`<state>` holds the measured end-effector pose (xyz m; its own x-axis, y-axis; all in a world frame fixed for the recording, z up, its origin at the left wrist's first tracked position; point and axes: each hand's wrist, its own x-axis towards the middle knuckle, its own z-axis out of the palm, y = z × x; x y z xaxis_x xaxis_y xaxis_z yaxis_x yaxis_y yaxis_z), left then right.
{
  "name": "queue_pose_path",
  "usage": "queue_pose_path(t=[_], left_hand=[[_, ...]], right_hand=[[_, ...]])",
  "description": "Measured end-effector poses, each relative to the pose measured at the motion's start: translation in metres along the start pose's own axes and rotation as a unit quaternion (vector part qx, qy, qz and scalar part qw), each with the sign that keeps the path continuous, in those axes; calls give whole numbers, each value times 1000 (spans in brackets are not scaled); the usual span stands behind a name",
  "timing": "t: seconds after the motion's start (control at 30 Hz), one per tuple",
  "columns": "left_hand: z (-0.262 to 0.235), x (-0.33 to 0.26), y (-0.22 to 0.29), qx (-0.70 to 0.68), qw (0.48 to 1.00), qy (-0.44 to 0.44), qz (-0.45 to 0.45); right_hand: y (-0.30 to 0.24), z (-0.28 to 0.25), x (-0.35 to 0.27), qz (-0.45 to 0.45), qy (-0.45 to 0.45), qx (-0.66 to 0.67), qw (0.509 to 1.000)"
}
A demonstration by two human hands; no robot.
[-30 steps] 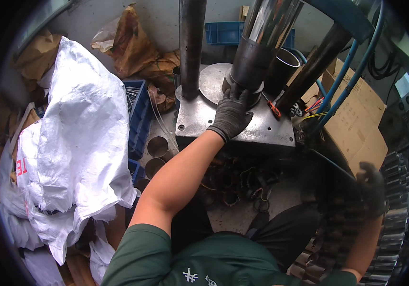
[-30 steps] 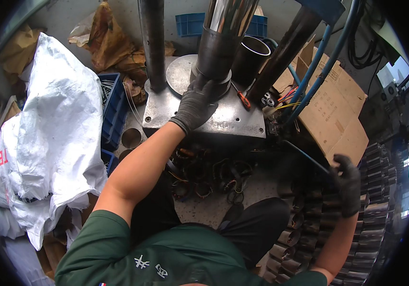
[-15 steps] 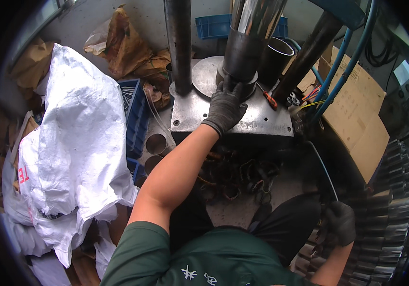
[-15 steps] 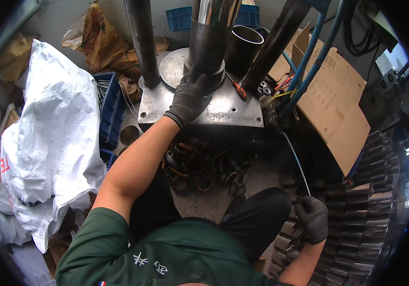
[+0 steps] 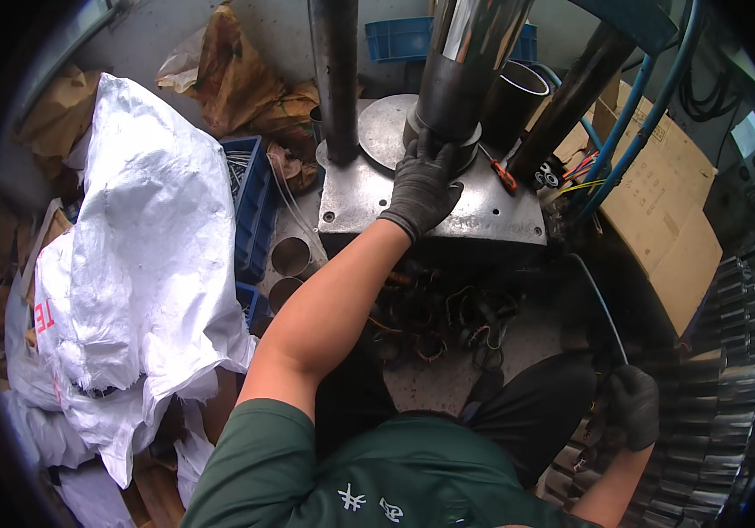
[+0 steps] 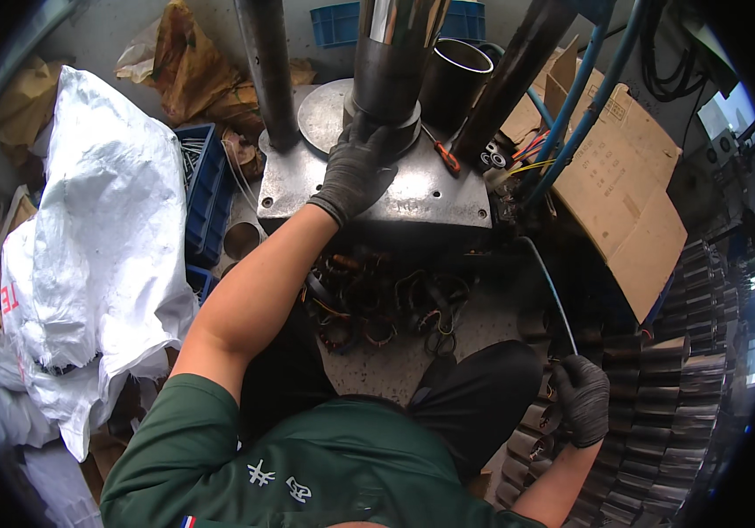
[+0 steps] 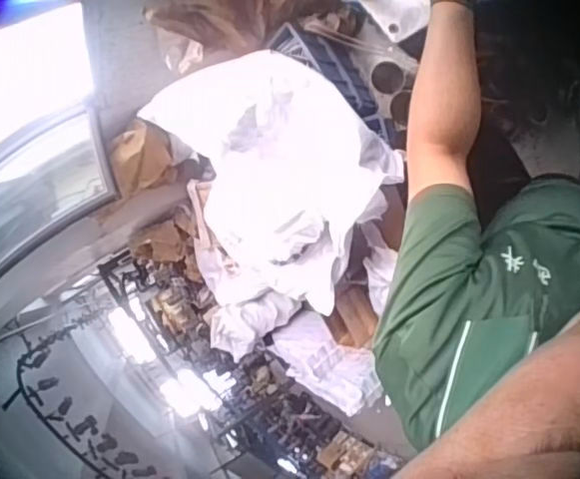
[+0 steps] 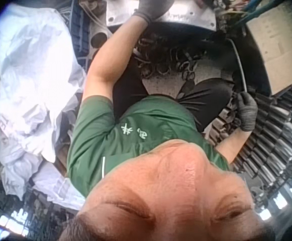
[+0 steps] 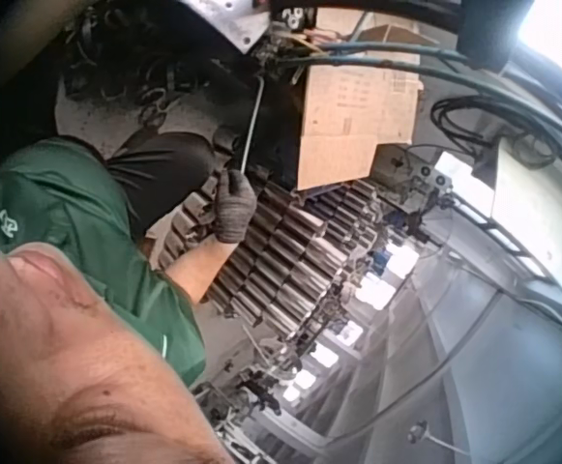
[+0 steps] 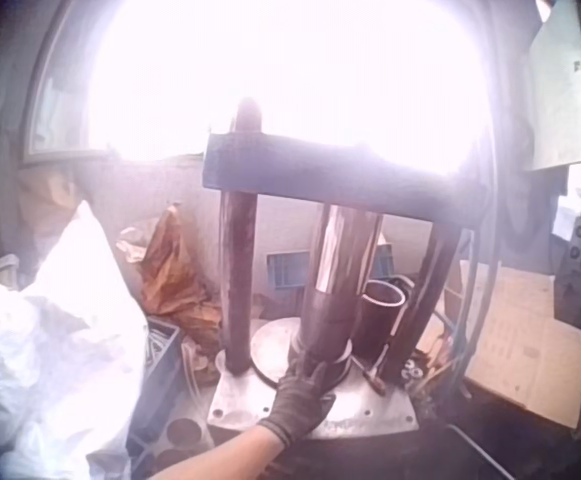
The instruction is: Assembling motor stator components and pressing them into a metal sleeve using an industrial press.
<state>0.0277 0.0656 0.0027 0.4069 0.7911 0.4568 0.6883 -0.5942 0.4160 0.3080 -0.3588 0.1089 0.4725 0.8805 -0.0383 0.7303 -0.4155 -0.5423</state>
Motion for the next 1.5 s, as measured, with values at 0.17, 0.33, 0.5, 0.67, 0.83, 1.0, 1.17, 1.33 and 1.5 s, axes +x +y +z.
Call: queue_pose_path(t=[0.17,0.33,0.5,0.67,0.83,1.0,1.17,1.33,1.5], left_hand=[[-1,0,1,6,1000,8,4],[0,1,1,16,1000,9,7],[0,1,1,19,1000,9,5],[0,1,2,14,1000,20,13],[0,1,0,7,1000,19,12],[1,2,-1,7,1000,9,14],[3,2,0,14,1000,15,13],[1,2,-3,7,1000,13,18],[2,1,-6,-14,999,32,32]], right_hand=[[-2,1,1,-6,10,-5,1000],[-8,1,0,2,10,7,1000],[-9,0,1,-8,15,-3,1000],[-12,0,1,-3,19,-7,1000],[-14,-1,1,-8,18,-12,1000],[-11,-5,4,-32,21,-51,998],[-32,-22,11,49,-73,45,995],[-14,-25,12,-7,-129,-12,992],[2,-30,20,-87,-198,-87,972]])
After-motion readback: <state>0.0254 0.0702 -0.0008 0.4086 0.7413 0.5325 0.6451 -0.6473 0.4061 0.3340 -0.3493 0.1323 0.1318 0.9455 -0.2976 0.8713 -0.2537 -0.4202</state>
